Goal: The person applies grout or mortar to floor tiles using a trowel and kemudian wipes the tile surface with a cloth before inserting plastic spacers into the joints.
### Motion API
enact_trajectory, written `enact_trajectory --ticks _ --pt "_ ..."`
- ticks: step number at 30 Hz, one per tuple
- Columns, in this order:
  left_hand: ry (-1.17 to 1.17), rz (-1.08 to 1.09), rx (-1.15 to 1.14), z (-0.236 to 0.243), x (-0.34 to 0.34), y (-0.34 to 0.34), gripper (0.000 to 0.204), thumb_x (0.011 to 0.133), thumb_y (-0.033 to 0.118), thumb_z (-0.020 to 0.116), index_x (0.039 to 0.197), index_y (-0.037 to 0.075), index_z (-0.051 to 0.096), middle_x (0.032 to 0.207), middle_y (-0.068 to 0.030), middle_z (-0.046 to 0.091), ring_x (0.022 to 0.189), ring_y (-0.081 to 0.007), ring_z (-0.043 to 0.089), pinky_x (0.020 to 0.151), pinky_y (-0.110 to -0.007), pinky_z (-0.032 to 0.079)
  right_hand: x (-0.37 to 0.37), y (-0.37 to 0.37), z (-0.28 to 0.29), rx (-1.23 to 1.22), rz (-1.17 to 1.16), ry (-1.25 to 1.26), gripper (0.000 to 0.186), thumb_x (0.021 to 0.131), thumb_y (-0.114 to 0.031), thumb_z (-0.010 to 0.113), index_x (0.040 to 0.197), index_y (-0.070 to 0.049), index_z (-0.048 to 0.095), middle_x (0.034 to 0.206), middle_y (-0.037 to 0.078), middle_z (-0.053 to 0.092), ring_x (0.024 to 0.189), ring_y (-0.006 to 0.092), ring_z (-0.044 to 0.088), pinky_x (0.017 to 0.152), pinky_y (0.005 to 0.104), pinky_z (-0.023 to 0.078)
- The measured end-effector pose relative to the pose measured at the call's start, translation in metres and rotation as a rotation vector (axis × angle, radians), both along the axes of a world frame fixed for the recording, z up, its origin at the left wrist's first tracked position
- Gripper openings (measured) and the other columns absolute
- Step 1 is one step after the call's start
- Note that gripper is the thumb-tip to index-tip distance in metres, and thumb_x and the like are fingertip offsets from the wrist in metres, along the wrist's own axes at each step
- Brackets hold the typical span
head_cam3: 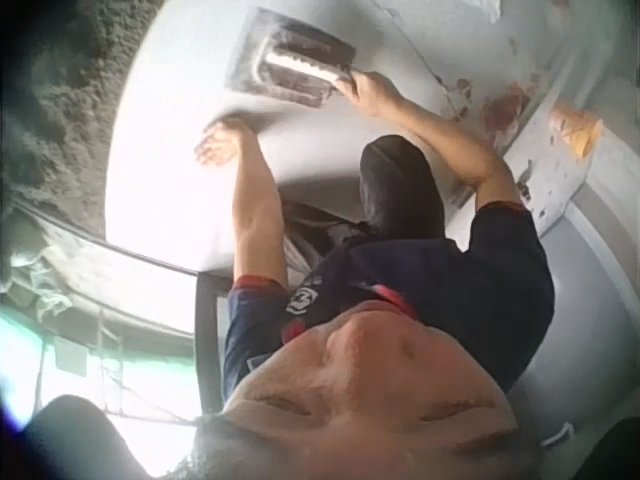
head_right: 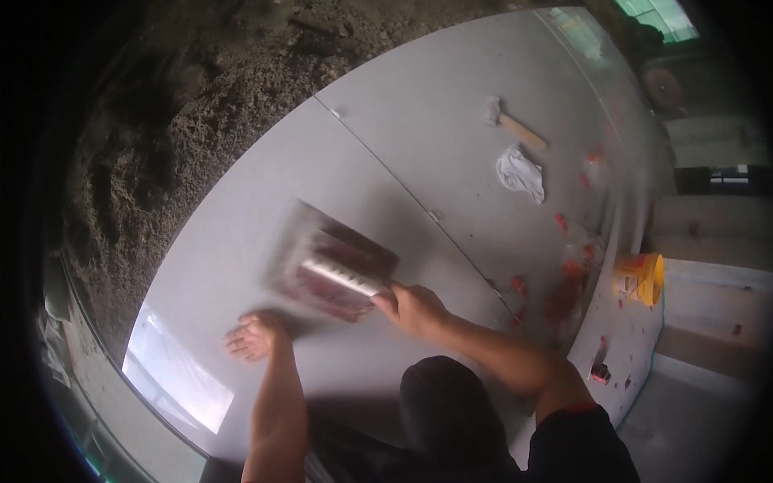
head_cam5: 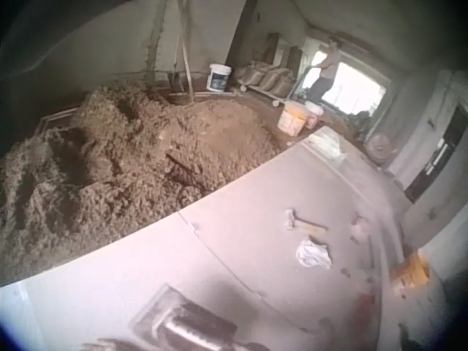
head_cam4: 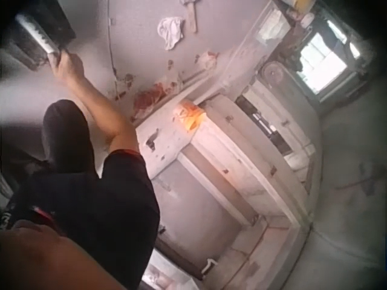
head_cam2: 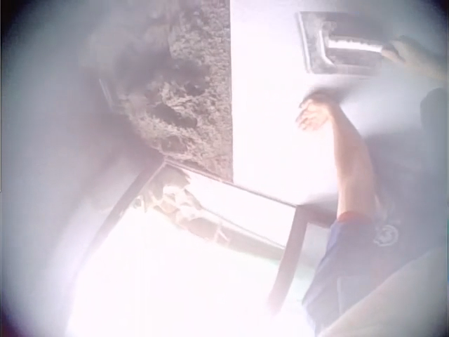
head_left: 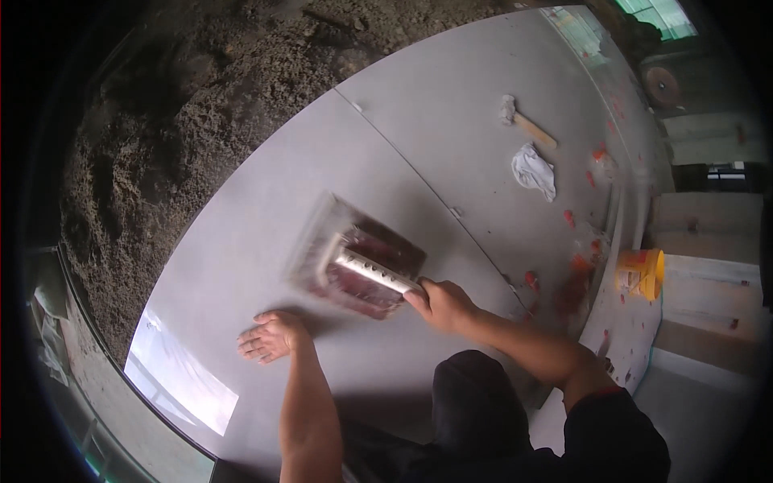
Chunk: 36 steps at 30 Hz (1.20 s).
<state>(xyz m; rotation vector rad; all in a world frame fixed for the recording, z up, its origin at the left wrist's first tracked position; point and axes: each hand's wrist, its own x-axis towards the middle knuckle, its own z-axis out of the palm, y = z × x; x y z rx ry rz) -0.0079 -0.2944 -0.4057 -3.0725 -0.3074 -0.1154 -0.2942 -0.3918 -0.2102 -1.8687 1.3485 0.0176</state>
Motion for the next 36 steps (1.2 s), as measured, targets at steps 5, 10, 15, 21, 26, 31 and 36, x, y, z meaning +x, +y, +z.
enact_trajectory --ticks 5,10,15,21,26,31,36 --pt "0.006 -0.036 -0.003 -0.010 0.011 0.010 0.077 0.097 0.053 0.027 0.154 0.002 0.020 0.161 -0.0193 0.017 0.148 -0.0387 0.016 0.115 -0.059 0.013 -0.008 0.009 0.005 0.208 -0.100 -0.052 0.054 0.098 -0.047 0.048 0.104 0.004 0.066 0.078 0.024 0.068 0.073 0.0434 0.066 0.067 0.0486 0.052" --pt "0.085 -0.055 0.008 -0.018 0.011 0.022 0.082 0.095 0.059 0.027 0.154 0.003 0.021 0.161 -0.0190 0.018 0.148 -0.0384 0.016 0.115 -0.058 0.012 0.005 0.005 0.086 0.116 0.007 -0.187 0.042 0.098 -0.039 0.053 0.084 0.000 0.061 0.066 0.018 0.062 0.057 0.0338 0.060 0.057 0.0430 0.047" --pt "-0.004 -0.104 -0.102 -0.027 -0.001 0.006 0.088 0.093 0.065 0.026 0.154 0.003 0.020 0.161 -0.0197 0.017 0.149 -0.0377 0.015 0.115 -0.058 0.010 -0.097 0.060 0.002 -0.069 -0.008 -0.145 0.037 0.096 -0.039 0.057 0.090 -0.002 0.062 0.067 0.018 0.062 0.058 0.0360 0.062 0.057 0.0440 0.048" --pt "0.003 -0.172 0.017 0.001 0.011 0.014 0.092 0.093 0.066 0.027 0.152 -0.003 0.021 0.159 -0.0233 0.019 0.147 -0.0403 0.018 0.114 -0.060 0.013 -0.070 0.043 0.045 0.406 -0.106 0.069 0.054 0.100 -0.049 0.046 0.102 0.001 0.067 0.070 0.021 0.065 0.066 0.0388 0.065 0.066 0.0451 0.051" --pt "-0.181 -0.272 -0.176 -0.012 0.019 0.011 0.098 0.091 0.070 0.027 0.151 -0.007 0.017 0.157 -0.0284 0.017 0.147 -0.0428 0.016 0.113 -0.062 0.013 -0.098 0.069 0.071 0.006 0.008 -0.254 0.047 0.098 -0.045 0.049 0.096 -0.001 0.065 0.066 0.017 0.063 0.062 0.0410 0.062 0.060 0.0469 0.049" --pt "0.003 -0.268 -0.113 -0.025 0.034 0.016 0.100 0.090 0.071 0.027 0.151 -0.007 0.015 0.158 -0.0288 0.014 0.148 -0.0421 0.013 0.114 -0.061 0.011 -0.135 0.090 -0.010 0.291 -0.136 0.291 0.062 0.097 -0.058 0.041 0.101 -0.003 0.068 0.078 0.020 0.069 0.076 0.0389 0.068 0.071 0.0459 0.053" --pt "-0.056 -0.290 -0.192 -0.013 0.029 0.010 0.103 0.089 0.073 0.027 0.151 -0.009 0.014 0.158 -0.0297 0.011 0.148 -0.0427 0.011 0.114 -0.061 0.008 -0.109 0.074 0.054 0.296 -0.149 0.002 0.057 0.098 -0.054 0.044 0.090 -0.002 0.065 0.067 0.018 0.064 0.067 0.0405 0.064 0.063 0.0456 0.050"
